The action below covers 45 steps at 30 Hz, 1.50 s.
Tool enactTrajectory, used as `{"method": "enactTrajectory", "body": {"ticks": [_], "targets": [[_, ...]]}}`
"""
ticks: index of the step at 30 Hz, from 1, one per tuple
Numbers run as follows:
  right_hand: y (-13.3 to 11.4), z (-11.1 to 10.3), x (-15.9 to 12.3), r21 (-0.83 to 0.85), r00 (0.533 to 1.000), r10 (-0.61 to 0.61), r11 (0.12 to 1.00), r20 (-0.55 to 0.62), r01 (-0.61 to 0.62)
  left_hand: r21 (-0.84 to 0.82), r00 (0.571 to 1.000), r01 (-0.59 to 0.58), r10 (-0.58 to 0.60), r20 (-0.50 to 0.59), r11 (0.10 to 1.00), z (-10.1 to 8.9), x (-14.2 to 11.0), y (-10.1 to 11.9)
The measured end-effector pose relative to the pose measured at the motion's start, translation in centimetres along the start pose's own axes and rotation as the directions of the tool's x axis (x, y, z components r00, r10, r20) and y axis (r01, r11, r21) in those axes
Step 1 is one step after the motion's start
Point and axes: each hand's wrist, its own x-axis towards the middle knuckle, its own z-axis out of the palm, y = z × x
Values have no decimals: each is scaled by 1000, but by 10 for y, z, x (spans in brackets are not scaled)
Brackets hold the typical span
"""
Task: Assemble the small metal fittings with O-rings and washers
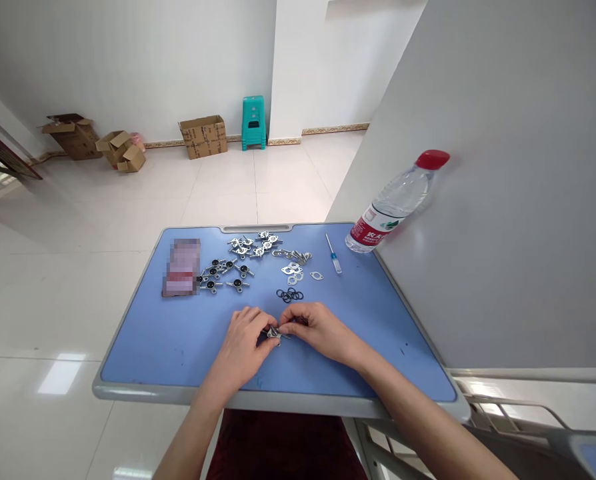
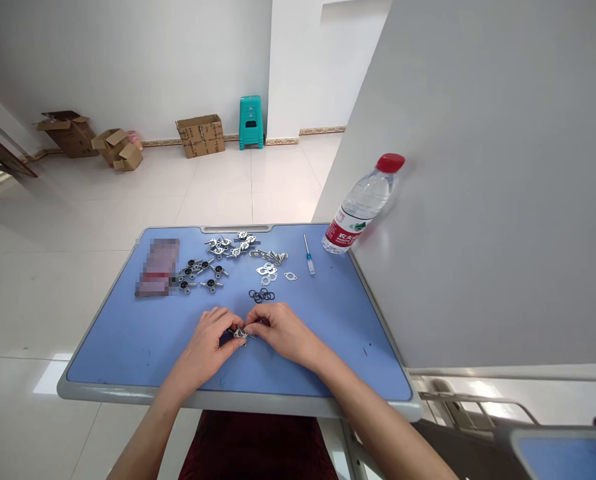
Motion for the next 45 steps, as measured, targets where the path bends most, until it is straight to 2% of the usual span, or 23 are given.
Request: {"method": "enactTrajectory", "body": {"ticks": [3,5,14,19,23,29,36,40,43,45], "targets": [[2,-1,0,69,999,48,996,-7,-48,-8,1000,8,-8,3,1000,0,0,-1],[1,-1,0,48,999,49,998,-16,-48,-13,1000,9,-9,4,1000,0,0,-1],[-5,1,1,-195,990,-139,970,34,143,-10,1000,27,-27,7,1000,-2,0,2],[-10,-3,1,-263,986,-148,951,79,163,-26,999,34,-33,21,999,-2,1,2],[-11,-6,-1,-239,985,-150,956,90,168,-33,999,41,-40,25,999,-2,1,2],[-12,-12,-6,-238,988,-149,959,42,154,-59,999,42,-40,34,997,-2,1,1],[-9,-8,-10,-244,971,-206,942,119,230,-56,998,47,-45,36,997,-3,1,1],[-9,-11,-13,-223,987,-157,961,41,162,-49,998,47,-46,36,998,-3,1,2],[-10,-15,-15,-114,993,-96,990,-67,88,-43,998,46,-44,41,998,-3,1,3],[-10,-14,-15,-33,990,-93,995,-103,90,-34,998,42,-41,40,999,-3,1,3]]}}
